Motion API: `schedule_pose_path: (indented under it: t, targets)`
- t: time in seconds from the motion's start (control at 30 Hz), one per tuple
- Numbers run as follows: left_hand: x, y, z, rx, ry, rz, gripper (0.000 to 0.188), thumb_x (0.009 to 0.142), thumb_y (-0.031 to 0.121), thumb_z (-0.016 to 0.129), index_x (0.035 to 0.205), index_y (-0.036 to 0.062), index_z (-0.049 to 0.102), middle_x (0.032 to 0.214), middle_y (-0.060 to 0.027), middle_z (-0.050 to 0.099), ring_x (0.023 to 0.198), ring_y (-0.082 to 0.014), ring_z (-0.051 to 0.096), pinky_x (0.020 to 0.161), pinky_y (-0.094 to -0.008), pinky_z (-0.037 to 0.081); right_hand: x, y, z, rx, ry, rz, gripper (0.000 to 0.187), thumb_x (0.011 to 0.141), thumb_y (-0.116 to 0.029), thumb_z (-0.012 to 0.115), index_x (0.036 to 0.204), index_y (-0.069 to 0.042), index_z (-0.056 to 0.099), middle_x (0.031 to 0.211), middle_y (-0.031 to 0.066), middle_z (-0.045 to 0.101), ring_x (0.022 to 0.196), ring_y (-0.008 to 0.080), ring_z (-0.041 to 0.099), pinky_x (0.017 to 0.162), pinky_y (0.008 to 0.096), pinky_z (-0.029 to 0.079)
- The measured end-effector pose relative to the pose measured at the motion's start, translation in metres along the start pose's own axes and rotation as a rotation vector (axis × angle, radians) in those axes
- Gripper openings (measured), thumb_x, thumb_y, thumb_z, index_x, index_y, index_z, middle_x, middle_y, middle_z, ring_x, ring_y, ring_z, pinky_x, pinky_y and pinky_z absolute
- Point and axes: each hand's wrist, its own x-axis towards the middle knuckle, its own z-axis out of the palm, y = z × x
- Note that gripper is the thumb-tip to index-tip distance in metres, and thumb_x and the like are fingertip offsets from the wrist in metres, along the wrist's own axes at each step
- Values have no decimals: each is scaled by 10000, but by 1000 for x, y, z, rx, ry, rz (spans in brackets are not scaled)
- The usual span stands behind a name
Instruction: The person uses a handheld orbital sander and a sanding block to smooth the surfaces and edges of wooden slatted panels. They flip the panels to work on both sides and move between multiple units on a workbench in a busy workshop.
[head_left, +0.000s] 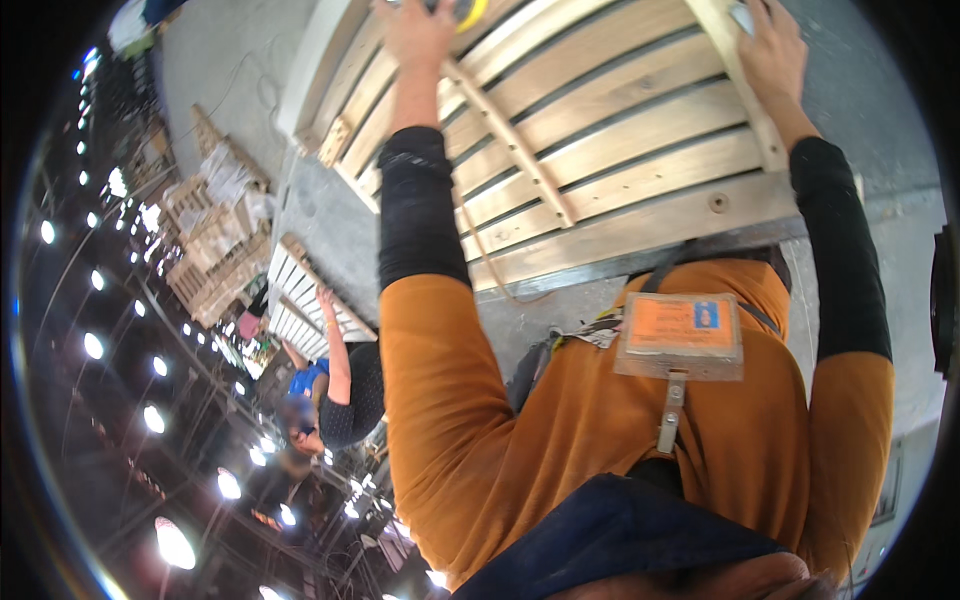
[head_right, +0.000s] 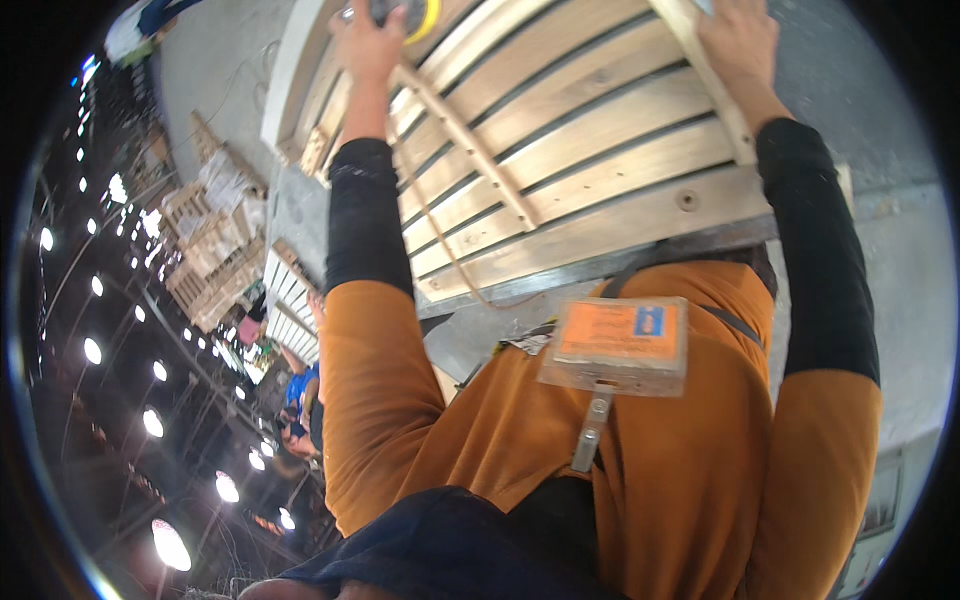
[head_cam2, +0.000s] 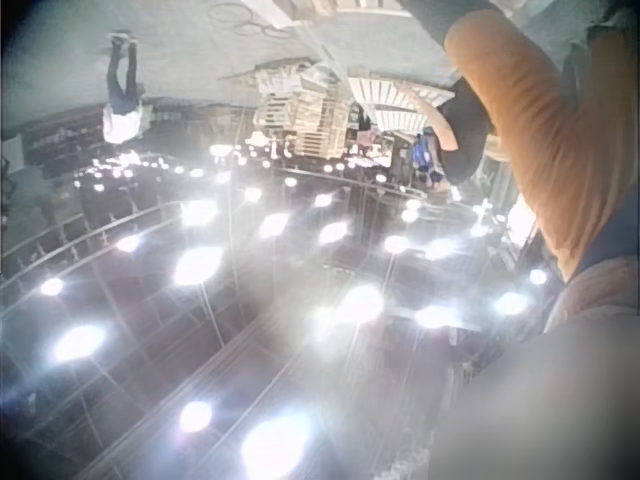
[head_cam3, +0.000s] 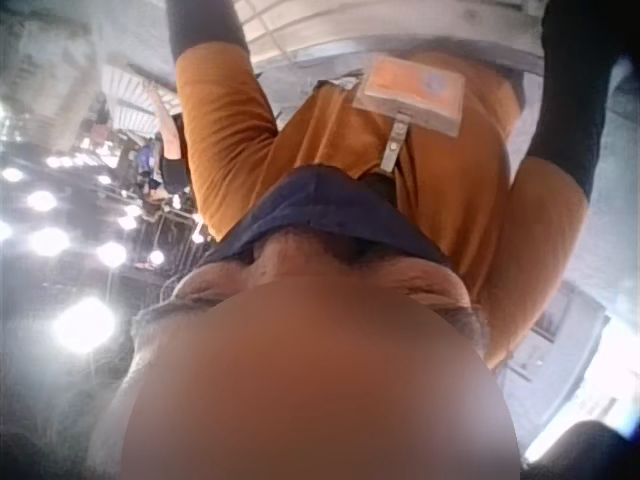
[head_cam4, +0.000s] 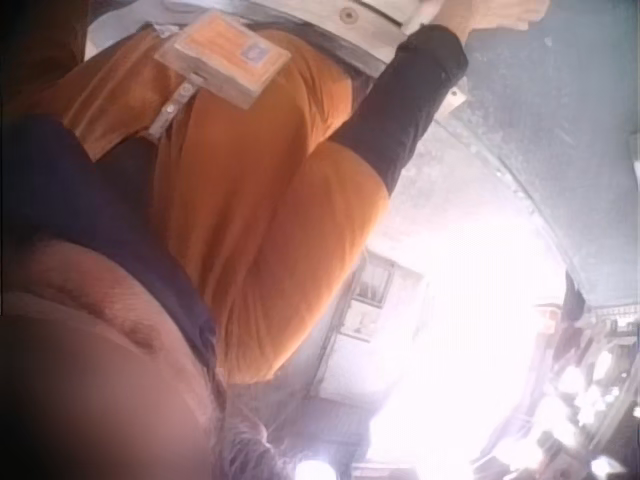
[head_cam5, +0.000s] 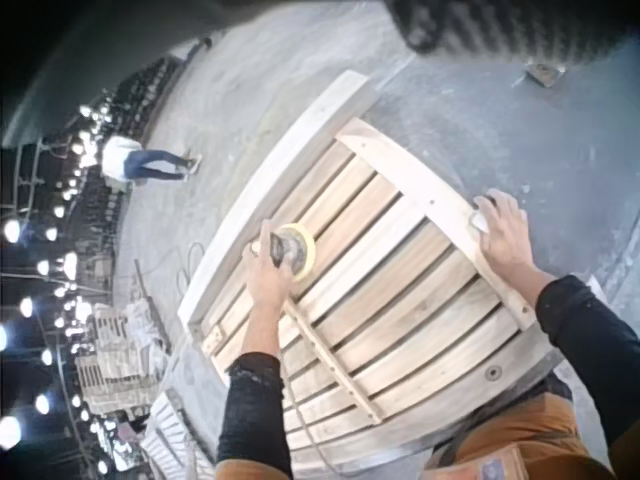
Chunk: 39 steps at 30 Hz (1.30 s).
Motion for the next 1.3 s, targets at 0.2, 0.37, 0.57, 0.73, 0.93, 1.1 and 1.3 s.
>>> schedule_pose_path:
  t: [0.2, 0.37, 0.57, 0.73, 0.93, 1.1, 1.3]
  targets:
    - [-3, 64, 12, 178, 304, -223, 705, 828, 322, 638, 1477, 272, 367, 1389, -353, 374, 1139, -470, 550, 886, -506, 509, 5, 7, 21, -46, 59, -47, 483, 854, -180, 559, 1335, -217, 536, 1361, 95, 527, 1241, 313, 498, 1015, 448, 429]
    - [6, 108, 19, 49, 61, -369, 716, 826, 364, 625, 1480, 282, 345, 1324, -355, 424, 943, -454, 642, 811, -494, 531, 2, 2, 6, -47, 35, -41, 486, 789, -138, 585, 1273, -140, 548, 1309, 131, 507, 1233, 330, 462, 984, 463, 398]
    - [-1, 75, 11, 73, 90, -533, 810, 800, 330, 722, 1488, 347, 294, 1328, -354, 365, 1019, -475, 609, 866, -490, 527, 2, -12, -7, -17, 1, 20, 503, 719, -88, 565, 1222, -75, 552, 1275, 170, 487, 1227, 360, 434, 959, 476, 383]
    - [-12, 135, 11, -12, -52, -447, 862, 794, 317, 717, 1511, 289, 241, 1363, -404, 309, 1021, -479, 618, 874, -518, 517, 4, -12, -9, 23, 0, 16, 520, 715, -104, 592, 1232, -77, 544, 1275, 175, 485, 1236, 358, 426, 955, 483, 377]
    - [31, 216, 20, -89, -56, -290, 756, 800, 304, 673, 1479, 306, 341, 1256, -324, 527, 986, -414, 648, 826, -490, 524, -1, -10, -4, -19, -11, 17, 521, 794, -160, 627, 1306, -158, 529, 1339, 116, 486, 1270, 316, 429, 997, 463, 373]
    - [61, 195, 34, -20, -33, -333, 726, 813, 336, 650, 1473, 323, 347, 1124, -261, 637, 999, -386, 651, 828, -493, 517, -1, -7, 3, -15, -46, 15, 547, 822, -180, 648, 1349, -193, 503, 1385, 78, 456, 1307, 291, 396, 1002, 454, 349]
    - [32, 112, 22, 57, -3, -645, 877, 816, 324, 722, 1522, 362, 203, 1428, -422, 242, 1063, -487, 614, 899, -478, 523, -2, -6, 2, 15, -68, 9, 564, 805, -194, 644, 1345, -194, 481, 1379, 93, 432, 1308, 298, 377, 957, 471, 339]
